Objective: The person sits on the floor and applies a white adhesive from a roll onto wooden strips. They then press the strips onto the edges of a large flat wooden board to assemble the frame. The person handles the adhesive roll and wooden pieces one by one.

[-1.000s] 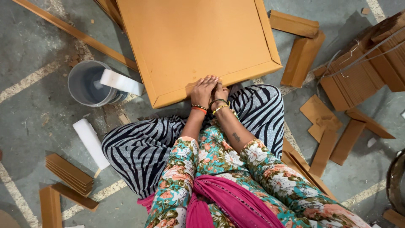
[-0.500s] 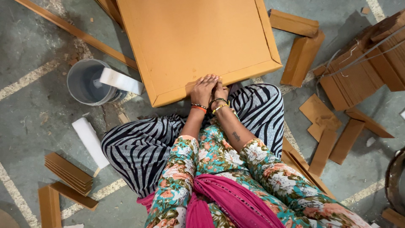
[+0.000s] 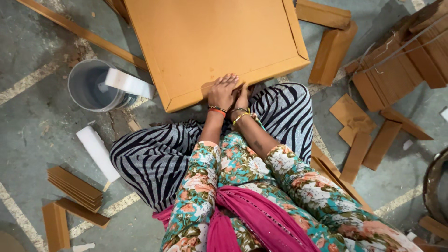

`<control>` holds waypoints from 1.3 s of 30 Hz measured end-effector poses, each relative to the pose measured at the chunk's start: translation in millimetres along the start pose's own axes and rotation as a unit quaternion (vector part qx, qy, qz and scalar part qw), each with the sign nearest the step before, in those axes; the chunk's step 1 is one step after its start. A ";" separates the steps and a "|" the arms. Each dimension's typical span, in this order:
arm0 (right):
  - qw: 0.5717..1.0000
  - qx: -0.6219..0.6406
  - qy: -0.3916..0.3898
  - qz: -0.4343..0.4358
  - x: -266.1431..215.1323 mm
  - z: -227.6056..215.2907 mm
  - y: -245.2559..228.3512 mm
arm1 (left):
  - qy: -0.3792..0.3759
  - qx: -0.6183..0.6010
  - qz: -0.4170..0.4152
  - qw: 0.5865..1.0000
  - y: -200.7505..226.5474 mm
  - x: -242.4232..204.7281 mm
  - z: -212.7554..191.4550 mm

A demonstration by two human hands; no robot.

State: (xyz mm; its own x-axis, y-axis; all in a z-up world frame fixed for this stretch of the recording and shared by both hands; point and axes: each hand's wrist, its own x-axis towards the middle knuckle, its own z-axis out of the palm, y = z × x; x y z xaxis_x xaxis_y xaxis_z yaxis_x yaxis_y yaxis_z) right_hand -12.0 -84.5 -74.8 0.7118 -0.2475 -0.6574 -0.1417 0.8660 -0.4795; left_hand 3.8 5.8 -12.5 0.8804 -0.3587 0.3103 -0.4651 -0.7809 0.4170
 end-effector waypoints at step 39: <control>0.986 -0.119 -0.060 0.097 -173.5 10.0 -77.9 | 0.039 -0.186 -0.069 0.979 17.1 -5.4 -44.0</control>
State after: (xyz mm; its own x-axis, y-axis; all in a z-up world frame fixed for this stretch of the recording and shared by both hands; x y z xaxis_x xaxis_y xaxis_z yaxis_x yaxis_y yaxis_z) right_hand -117.7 -104.6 82.4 0.7299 -0.0208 -0.6832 -0.4308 0.7621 -0.4834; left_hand -13.0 16.9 30.6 0.9339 -0.2123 0.2876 -0.3574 -0.5740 0.7367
